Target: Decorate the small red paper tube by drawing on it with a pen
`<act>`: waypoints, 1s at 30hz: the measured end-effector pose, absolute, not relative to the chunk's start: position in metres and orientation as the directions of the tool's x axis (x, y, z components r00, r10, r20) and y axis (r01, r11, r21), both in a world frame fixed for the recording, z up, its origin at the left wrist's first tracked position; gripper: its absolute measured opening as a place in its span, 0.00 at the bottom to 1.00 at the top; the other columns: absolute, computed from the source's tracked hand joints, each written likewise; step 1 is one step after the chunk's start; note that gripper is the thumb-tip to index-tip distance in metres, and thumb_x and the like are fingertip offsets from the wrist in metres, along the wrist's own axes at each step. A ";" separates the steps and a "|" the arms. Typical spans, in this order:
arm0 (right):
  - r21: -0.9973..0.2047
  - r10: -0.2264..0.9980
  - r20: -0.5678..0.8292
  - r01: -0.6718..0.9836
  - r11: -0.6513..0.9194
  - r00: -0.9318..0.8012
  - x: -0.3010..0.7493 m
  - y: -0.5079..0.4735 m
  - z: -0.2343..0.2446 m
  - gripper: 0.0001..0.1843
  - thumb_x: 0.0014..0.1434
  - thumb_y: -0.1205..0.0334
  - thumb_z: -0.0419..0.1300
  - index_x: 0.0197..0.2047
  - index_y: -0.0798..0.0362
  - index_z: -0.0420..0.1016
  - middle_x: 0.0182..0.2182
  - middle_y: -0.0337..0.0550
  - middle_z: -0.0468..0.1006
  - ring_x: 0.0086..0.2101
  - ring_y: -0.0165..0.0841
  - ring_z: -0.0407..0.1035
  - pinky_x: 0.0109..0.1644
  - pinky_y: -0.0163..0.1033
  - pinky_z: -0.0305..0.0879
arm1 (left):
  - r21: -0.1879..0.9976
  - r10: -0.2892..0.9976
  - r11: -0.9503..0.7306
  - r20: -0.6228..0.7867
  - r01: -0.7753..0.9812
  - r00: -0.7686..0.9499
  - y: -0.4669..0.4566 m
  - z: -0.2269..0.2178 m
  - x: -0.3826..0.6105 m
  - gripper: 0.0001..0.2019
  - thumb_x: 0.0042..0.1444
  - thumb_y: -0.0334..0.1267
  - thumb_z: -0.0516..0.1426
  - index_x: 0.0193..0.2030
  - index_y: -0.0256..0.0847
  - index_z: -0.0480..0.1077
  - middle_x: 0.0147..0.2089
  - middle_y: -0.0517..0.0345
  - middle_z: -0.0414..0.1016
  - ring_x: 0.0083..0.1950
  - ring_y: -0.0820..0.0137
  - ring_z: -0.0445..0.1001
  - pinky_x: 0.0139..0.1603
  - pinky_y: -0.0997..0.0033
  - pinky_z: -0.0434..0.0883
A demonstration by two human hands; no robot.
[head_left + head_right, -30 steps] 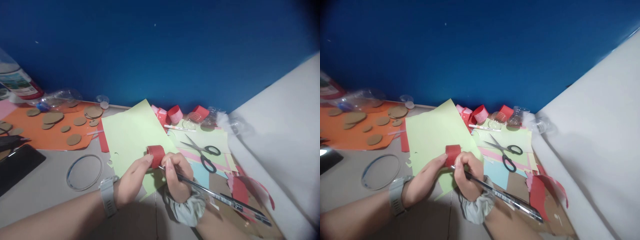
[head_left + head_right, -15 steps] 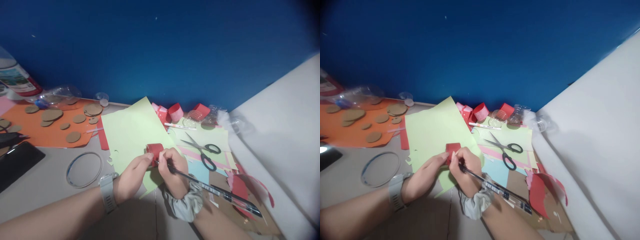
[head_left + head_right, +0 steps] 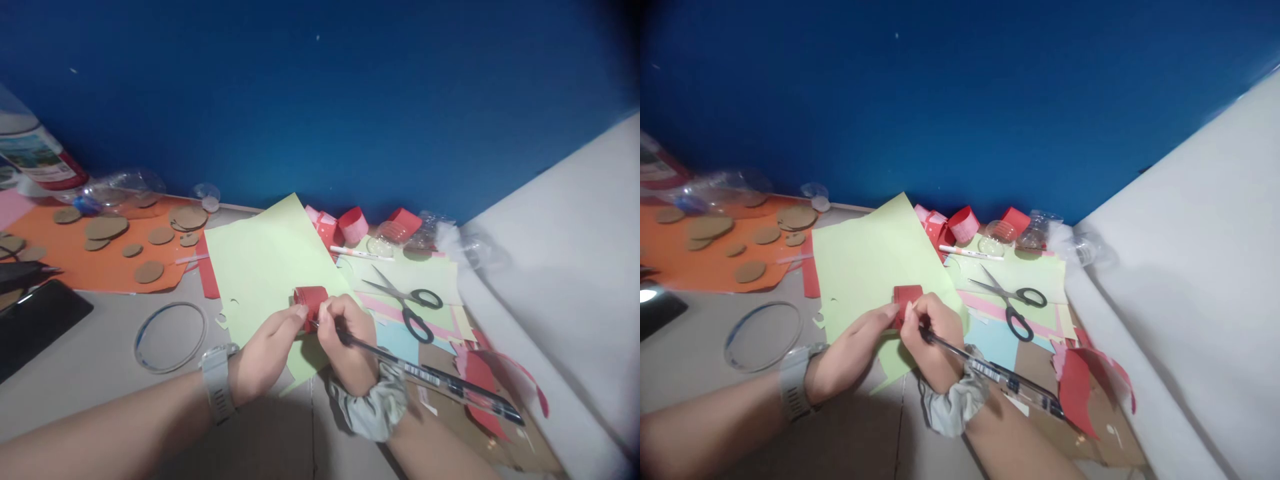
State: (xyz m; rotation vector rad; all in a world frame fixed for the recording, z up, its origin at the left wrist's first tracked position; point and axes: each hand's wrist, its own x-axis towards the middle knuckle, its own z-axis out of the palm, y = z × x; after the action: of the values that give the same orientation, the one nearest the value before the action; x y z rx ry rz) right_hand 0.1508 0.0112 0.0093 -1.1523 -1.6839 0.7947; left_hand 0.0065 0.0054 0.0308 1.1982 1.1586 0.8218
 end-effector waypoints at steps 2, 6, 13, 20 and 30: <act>-0.852 0.922 0.338 0.354 0.386 -0.190 0.151 0.012 0.010 0.14 0.62 0.66 0.54 0.26 0.50 0.57 0.22 0.32 0.62 0.23 0.26 0.56 0.27 0.33 0.54 | 0.969 0.938 0.226 -0.245 0.103 0.247 0.005 0.032 0.006 0.16 0.62 0.44 0.46 0.33 0.39 0.70 0.38 0.55 0.77 0.45 0.62 0.72 0.54 0.64 0.68; -0.851 0.918 0.349 0.347 0.394 -0.188 0.152 0.012 0.009 0.13 0.63 0.66 0.53 0.26 0.50 0.56 0.22 0.32 0.62 0.23 0.26 0.56 0.28 0.33 0.55 | 0.971 0.940 0.221 -0.238 0.096 0.245 0.006 0.031 0.006 0.16 0.61 0.44 0.46 0.33 0.39 0.70 0.37 0.55 0.77 0.46 0.62 0.72 0.53 0.64 0.68; -0.850 0.917 0.345 0.347 0.396 -0.202 0.152 0.010 0.010 0.14 0.63 0.65 0.54 0.26 0.50 0.57 0.22 0.32 0.62 0.23 0.26 0.56 0.28 0.33 0.55 | 0.972 0.942 0.223 -0.235 0.078 0.238 0.006 0.030 0.007 0.16 0.62 0.44 0.46 0.31 0.39 0.69 0.38 0.55 0.77 0.45 0.63 0.72 0.53 0.65 0.68; -0.848 0.919 0.347 0.355 0.393 -0.188 0.151 0.011 0.010 0.14 0.63 0.65 0.53 0.26 0.50 0.56 0.22 0.32 0.62 0.23 0.26 0.56 0.27 0.33 0.55 | 0.972 0.944 0.233 -0.235 0.035 0.231 0.005 0.029 0.007 0.17 0.61 0.45 0.47 0.30 0.39 0.70 0.36 0.56 0.78 0.44 0.62 0.72 0.53 0.66 0.68; -0.835 0.909 0.354 0.363 0.414 -0.222 0.152 0.010 0.009 0.14 0.62 0.67 0.54 0.26 0.50 0.56 0.22 0.33 0.62 0.23 0.26 0.56 0.28 0.33 0.55 | 0.969 0.943 0.239 -0.246 0.058 0.225 0.005 0.028 0.007 0.17 0.61 0.45 0.47 0.32 0.39 0.71 0.36 0.55 0.78 0.44 0.62 0.72 0.52 0.65 0.69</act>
State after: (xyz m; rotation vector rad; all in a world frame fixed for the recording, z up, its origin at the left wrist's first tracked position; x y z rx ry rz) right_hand 0.1520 0.0105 0.0087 -1.1014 -1.7819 0.7732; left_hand 0.0071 0.0051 0.0281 1.1491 1.1659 0.8463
